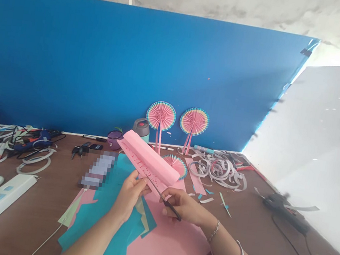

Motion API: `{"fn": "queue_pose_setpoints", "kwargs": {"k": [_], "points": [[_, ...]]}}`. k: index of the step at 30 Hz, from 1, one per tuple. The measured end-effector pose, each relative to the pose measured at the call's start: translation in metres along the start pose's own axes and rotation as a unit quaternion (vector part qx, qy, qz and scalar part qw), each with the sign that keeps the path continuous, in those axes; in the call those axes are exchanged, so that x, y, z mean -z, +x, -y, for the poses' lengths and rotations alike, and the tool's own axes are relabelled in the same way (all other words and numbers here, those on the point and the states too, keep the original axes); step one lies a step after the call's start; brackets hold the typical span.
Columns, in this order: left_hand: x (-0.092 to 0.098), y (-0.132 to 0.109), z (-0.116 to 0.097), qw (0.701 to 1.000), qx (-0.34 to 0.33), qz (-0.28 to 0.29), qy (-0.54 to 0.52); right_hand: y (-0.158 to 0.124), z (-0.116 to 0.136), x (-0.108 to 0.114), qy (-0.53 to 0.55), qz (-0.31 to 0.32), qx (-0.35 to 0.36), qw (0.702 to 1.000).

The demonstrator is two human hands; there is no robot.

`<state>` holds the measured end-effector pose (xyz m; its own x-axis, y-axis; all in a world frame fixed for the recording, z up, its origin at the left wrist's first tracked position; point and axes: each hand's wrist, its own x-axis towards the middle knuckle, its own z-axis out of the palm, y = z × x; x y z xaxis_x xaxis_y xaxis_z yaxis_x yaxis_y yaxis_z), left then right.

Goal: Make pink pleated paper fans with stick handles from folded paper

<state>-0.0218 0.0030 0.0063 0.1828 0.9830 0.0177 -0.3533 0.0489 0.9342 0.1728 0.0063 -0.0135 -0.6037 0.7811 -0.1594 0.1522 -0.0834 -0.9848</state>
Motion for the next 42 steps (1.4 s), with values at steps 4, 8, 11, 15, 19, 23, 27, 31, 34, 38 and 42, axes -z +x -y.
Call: {"fn": "queue_pose_setpoints", "kwargs": {"k": [4, 8, 11, 15, 19, 23, 27, 31, 34, 38, 42], "points": [[0.001, 0.000, 0.001, 1.000, 0.000, 0.001, 0.002, 0.000, 0.001, 0.000, 0.017, 0.009, -0.006, 1.000], [-0.001, 0.000, 0.003, 1.000, 0.000, 0.001, 0.000, 0.001, 0.000, -0.002, 0.030, 0.006, -0.013, 0.999], [-0.002, 0.000, 0.004, 1.000, 0.008, 0.003, -0.005, 0.001, 0.000, -0.003, 0.025, -0.005, -0.018, 1.000], [-0.002, -0.001, 0.003, 1.000, 0.014, 0.012, -0.006, 0.000, 0.002, -0.002, 0.012, -0.011, -0.034, 0.999], [-0.001, -0.001, 0.000, 1.000, 0.022, 0.014, -0.003, -0.001, 0.000, 0.001, -0.002, -0.010, -0.039, 0.999], [-0.001, 0.000, -0.003, 0.999, 0.032, 0.015, 0.006, 0.000, -0.002, 0.002, -0.004, -0.005, -0.040, 0.999], [-0.001, -0.001, -0.003, 1.000, 0.025, 0.017, 0.003, -0.001, 0.002, -0.002, 0.002, -0.013, -0.036, 0.999], [-0.001, -0.001, -0.002, 1.000, 0.023, 0.016, 0.001, -0.002, 0.006, -0.003, 0.006, -0.021, -0.031, 0.999], [-0.001, 0.000, -0.001, 1.000, 0.022, 0.017, -0.001, -0.002, 0.007, -0.004, 0.011, -0.021, -0.032, 0.999], [-0.002, 0.000, 0.002, 0.999, 0.025, 0.021, -0.004, 0.001, 0.006, -0.008, 0.034, -0.023, -0.009, 0.999], [-0.003, 0.000, 0.004, 1.000, 0.027, 0.010, -0.005, 0.003, 0.006, -0.013, 0.028, -0.045, -0.008, 0.999]]}}
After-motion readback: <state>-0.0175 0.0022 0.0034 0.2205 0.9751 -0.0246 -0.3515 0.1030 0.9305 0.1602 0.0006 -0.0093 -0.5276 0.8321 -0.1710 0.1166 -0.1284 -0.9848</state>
